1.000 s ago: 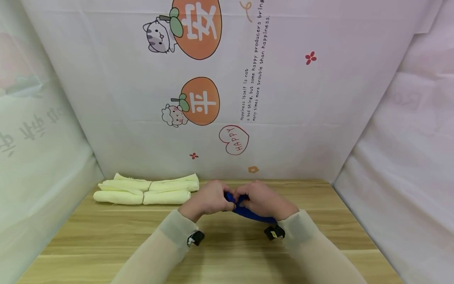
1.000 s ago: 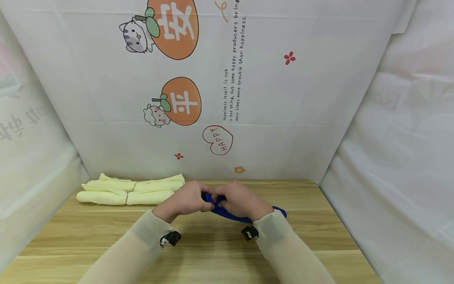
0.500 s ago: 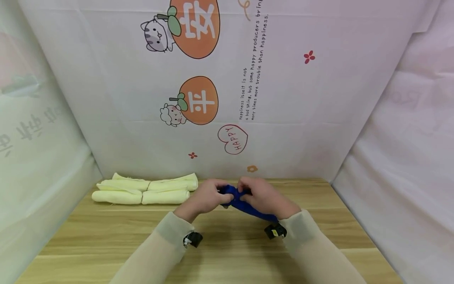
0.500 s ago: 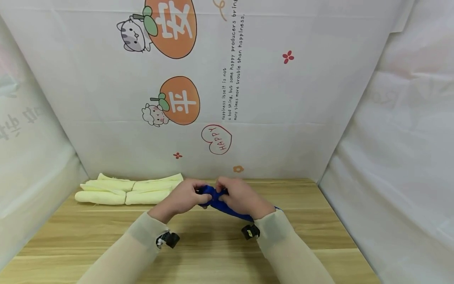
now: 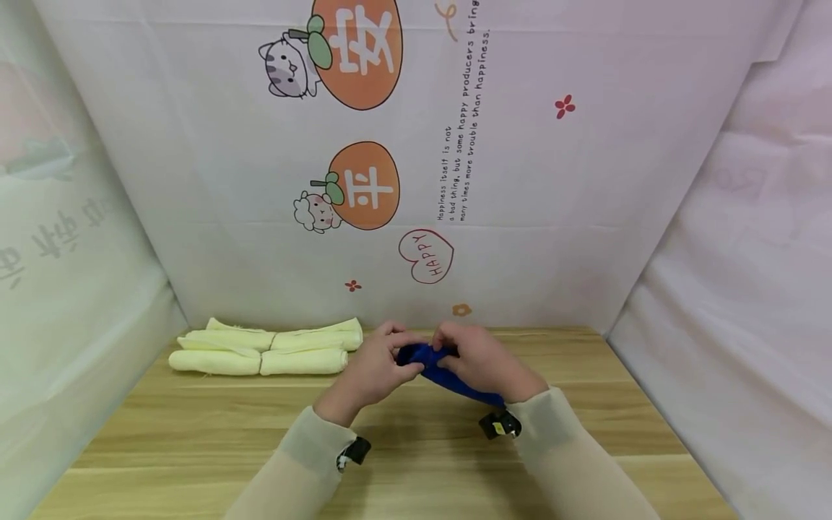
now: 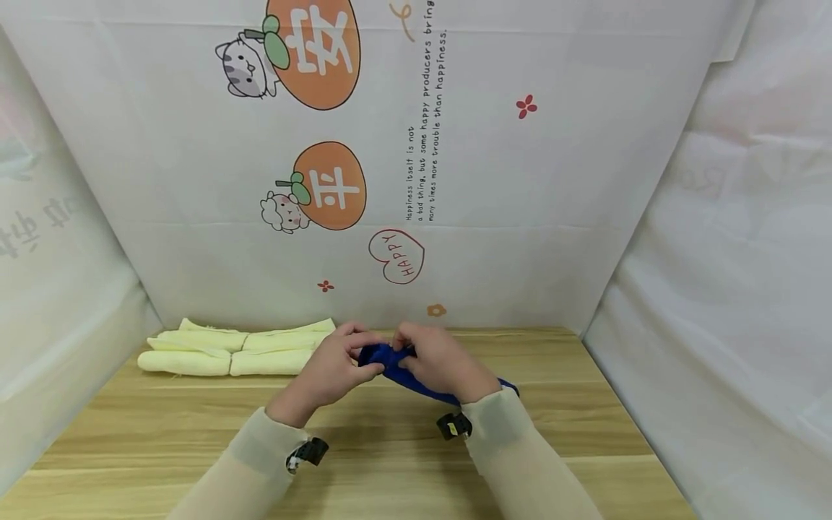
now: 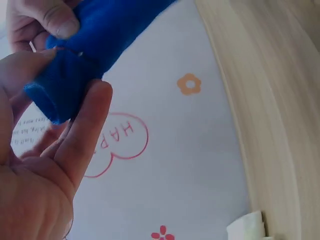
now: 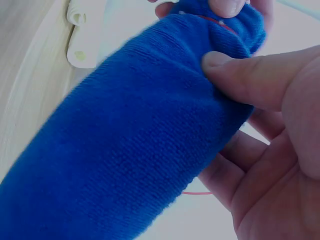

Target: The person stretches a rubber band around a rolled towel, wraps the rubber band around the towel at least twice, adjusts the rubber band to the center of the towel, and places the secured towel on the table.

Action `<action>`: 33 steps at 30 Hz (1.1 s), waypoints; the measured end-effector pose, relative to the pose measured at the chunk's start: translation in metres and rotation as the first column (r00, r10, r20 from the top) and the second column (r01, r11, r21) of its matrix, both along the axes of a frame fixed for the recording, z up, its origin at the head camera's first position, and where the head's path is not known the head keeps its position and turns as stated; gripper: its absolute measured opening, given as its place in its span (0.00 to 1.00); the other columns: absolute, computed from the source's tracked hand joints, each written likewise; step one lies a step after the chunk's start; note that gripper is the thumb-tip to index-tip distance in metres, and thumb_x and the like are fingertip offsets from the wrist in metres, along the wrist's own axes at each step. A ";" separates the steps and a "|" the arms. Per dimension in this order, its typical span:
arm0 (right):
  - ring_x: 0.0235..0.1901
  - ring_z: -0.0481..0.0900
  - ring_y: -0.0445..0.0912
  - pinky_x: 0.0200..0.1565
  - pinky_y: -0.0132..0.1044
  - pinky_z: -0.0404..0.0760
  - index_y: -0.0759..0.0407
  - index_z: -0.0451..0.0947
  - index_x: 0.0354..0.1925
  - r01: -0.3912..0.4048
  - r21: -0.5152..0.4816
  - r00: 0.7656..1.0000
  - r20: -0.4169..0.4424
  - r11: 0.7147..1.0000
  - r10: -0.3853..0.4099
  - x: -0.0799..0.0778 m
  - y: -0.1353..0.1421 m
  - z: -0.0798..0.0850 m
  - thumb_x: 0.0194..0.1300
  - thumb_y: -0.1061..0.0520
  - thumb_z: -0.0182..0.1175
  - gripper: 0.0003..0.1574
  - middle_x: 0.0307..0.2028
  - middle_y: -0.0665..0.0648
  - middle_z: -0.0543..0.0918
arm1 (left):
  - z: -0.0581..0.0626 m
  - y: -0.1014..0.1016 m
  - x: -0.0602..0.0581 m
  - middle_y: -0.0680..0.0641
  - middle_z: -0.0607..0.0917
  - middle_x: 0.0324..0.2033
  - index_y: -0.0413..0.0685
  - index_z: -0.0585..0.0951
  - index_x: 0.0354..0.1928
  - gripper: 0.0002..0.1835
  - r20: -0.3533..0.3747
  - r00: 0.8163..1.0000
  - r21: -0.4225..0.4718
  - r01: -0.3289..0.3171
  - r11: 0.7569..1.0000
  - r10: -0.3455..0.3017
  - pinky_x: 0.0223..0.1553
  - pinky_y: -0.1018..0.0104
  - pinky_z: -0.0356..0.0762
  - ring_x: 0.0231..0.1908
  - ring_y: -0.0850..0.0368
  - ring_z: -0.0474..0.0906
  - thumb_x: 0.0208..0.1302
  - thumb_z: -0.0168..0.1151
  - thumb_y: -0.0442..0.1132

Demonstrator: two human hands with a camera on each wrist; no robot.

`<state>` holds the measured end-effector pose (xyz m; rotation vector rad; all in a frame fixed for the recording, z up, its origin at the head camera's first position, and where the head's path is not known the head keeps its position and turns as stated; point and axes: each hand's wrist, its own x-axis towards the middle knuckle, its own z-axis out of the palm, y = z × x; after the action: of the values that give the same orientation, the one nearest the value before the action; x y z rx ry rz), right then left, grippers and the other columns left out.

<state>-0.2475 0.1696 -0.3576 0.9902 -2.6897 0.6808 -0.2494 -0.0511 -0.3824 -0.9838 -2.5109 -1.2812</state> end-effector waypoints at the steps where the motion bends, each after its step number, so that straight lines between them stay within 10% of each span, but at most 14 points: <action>1: 0.38 0.81 0.45 0.41 0.43 0.81 0.50 0.73 0.40 0.004 -0.001 1.000 0.003 1.000 -0.004 0.000 -0.001 -0.001 0.63 0.63 0.69 0.14 0.37 0.49 0.83 | -0.001 0.000 0.001 0.55 0.81 0.47 0.56 0.85 0.54 0.18 0.004 1.000 0.006 -0.011 1.000 0.011 0.33 0.65 0.79 0.34 0.60 0.77 0.62 0.71 0.39; 5: 0.39 0.81 0.44 0.43 0.44 0.81 0.50 0.75 0.42 0.058 -0.004 0.998 0.029 0.998 -0.057 0.003 -0.003 -0.003 0.64 0.62 0.69 0.13 0.39 0.49 0.83 | -0.004 0.000 0.001 0.53 0.82 0.49 0.58 0.85 0.56 0.18 0.133 0.991 0.076 -0.001 0.997 -0.009 0.24 0.65 0.78 0.26 0.56 0.80 0.65 0.69 0.37; 9: 0.41 0.79 0.47 0.43 0.46 0.79 0.51 0.79 0.47 0.188 -0.028 0.980 0.063 0.982 -0.186 0.012 -0.009 -0.003 0.64 0.58 0.69 0.13 0.45 0.52 0.82 | -0.008 -0.001 -0.002 0.47 0.82 0.50 0.56 0.85 0.54 0.15 0.318 0.945 0.214 0.006 0.977 -0.076 0.26 0.59 0.84 0.26 0.49 0.84 0.67 0.64 0.34; 16: 0.35 0.78 0.44 0.37 0.43 0.80 0.52 0.84 0.41 0.369 -0.262 0.927 0.166 0.892 -0.335 0.034 -0.023 0.001 0.65 0.58 0.67 0.05 0.37 0.47 0.82 | -0.017 -0.005 -0.004 0.39 0.79 0.47 0.48 0.85 0.47 0.09 0.435 0.893 0.338 -0.047 0.940 -0.112 0.33 0.47 0.85 0.28 0.44 0.86 0.67 0.64 0.31; 26: 0.30 0.79 0.42 0.31 0.39 0.80 0.54 0.87 0.38 0.447 -0.283 0.875 0.333 0.848 -0.350 0.037 -0.036 -0.003 0.65 0.54 0.69 0.06 0.33 0.48 0.85 | -0.014 -0.001 0.004 0.40 0.79 0.43 0.47 0.84 0.46 0.07 0.380 0.918 0.349 -0.025 0.937 -0.117 0.30 0.54 0.85 0.28 0.40 0.85 0.68 0.64 0.34; 33: 0.27 0.77 0.42 0.29 0.38 0.78 0.53 0.86 0.32 0.451 -0.197 0.872 0.304 0.870 -0.383 0.037 -0.038 0.004 0.63 0.56 0.68 0.03 0.28 0.46 0.83 | -0.012 0.001 0.006 0.43 0.82 0.40 0.47 0.85 0.44 0.06 0.344 0.931 0.351 -0.008 0.936 -0.121 0.29 0.54 0.85 0.25 0.45 0.84 0.68 0.64 0.32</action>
<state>-0.2101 0.1320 -0.3536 0.2421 -2.7839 1.0891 -0.2430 -0.0501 -0.3945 -0.8019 -2.3746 -2.0018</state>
